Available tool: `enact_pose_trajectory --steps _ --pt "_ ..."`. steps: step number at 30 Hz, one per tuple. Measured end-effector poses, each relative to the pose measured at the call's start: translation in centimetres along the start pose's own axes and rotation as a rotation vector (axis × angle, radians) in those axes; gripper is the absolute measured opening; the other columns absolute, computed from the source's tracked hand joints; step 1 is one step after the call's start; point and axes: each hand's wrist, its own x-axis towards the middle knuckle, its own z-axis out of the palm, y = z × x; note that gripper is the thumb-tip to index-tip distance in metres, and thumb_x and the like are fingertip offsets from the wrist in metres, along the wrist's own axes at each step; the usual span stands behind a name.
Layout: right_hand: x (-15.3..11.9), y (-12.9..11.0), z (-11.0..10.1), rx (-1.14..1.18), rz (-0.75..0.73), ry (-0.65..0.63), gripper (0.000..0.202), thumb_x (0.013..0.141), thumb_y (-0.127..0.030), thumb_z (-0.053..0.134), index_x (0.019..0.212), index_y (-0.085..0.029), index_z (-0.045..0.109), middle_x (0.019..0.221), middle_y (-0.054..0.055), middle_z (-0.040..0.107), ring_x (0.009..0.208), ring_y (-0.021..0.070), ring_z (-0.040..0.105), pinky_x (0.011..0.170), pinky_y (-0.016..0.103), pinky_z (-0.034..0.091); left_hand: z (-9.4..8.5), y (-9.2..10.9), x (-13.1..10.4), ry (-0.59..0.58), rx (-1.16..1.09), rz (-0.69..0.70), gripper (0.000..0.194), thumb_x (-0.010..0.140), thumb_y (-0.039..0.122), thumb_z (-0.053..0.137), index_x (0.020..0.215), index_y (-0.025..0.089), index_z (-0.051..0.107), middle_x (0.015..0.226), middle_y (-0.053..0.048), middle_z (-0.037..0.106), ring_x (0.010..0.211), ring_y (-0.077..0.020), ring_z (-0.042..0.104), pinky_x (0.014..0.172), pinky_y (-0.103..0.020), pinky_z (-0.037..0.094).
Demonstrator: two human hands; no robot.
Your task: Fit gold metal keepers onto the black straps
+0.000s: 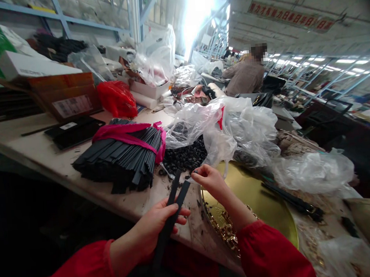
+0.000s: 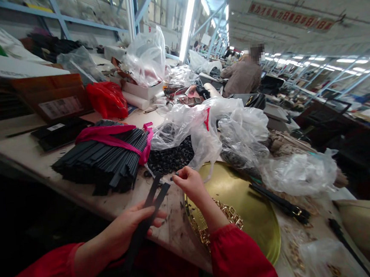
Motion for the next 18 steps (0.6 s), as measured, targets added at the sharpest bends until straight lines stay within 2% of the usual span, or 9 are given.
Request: enact_pose_trajectory --steps 2,5,7,9,13,18 --pt "-2.3 -0.4 -0.1 0.139 0.027 -0.042 0.026 0.075 -0.042 0.053 0.064 -0.019 0.046 0.055 -0.004 0.050 0.051 0.0103 0.045 0.050 0.023 0.038 0.0 0.0 -0.4 -0.010 -0.001 -0.013 0.032 0.080 0.027 0.056 0.109 0.015 0.051 0.087 -0.007 0.067 0.062 -0.0096 0.058 0.049 -0.017 0.038" --pt "-6.3 -0.8 0.0 0.557 0.157 -0.080 0.029 0.073 -0.042 0.061 0.065 -0.018 0.047 0.055 -0.004 0.054 0.050 0.0087 0.047 0.052 0.022 0.039 0.1 -0.4 -1.1 -0.044 0.050 -0.020 0.030 0.080 0.034 0.056 0.101 0.013 0.053 0.076 -0.005 0.066 0.057 -0.0093 0.057 0.047 -0.017 0.036" --pt "-8.7 -1.0 0.4 0.872 0.284 -0.066 0.028 0.068 -0.039 0.069 0.075 -0.017 0.052 0.060 -0.003 0.059 0.049 0.0075 0.048 0.051 0.020 0.038 0.2 -0.8 -1.6 -0.087 0.137 0.017 0.029 0.081 0.037 0.054 0.096 0.012 0.054 0.069 -0.003 0.065 0.052 -0.0087 0.056 0.046 -0.017 0.035" --pt "-10.5 -1.2 0.9 1.069 0.386 -0.018 0.034 0.064 -0.036 0.073 0.086 -0.019 0.055 0.065 -0.003 0.063 0.049 0.0067 0.049 0.049 0.019 0.038 0.4 -1.2 -2.0 -0.126 0.230 0.051 0.028 0.082 0.037 0.051 0.093 0.012 0.054 0.064 -0.001 0.064 0.048 -0.0080 0.054 0.046 -0.017 0.034" --pt "-12.4 -1.4 1.7 1.252 0.539 0.081 0.034 0.059 -0.033 0.078 0.084 -0.018 0.060 0.068 -0.003 0.063 0.050 0.0051 0.053 0.050 0.016 0.043 0.7 -1.9 -2.6 -0.156 0.429 0.096 0.029 0.081 0.040 0.046 0.087 0.013 0.055 0.056 0.002 0.061 0.040 -0.0067 0.047 0.043 -0.017 0.032" --pt "-13.6 -1.1 1.7 1.280 0.623 0.098 0.034 0.058 -0.032 0.078 0.086 -0.021 0.062 0.074 -0.003 0.064 0.054 0.0063 0.056 0.053 0.018 0.047 0.5 -2.2 -2.9 -0.150 0.727 0.227 0.029 0.080 0.041 0.043 0.080 0.015 0.055 0.049 0.004 0.055 0.035 -0.0074 0.040 0.036 -0.017 0.027"
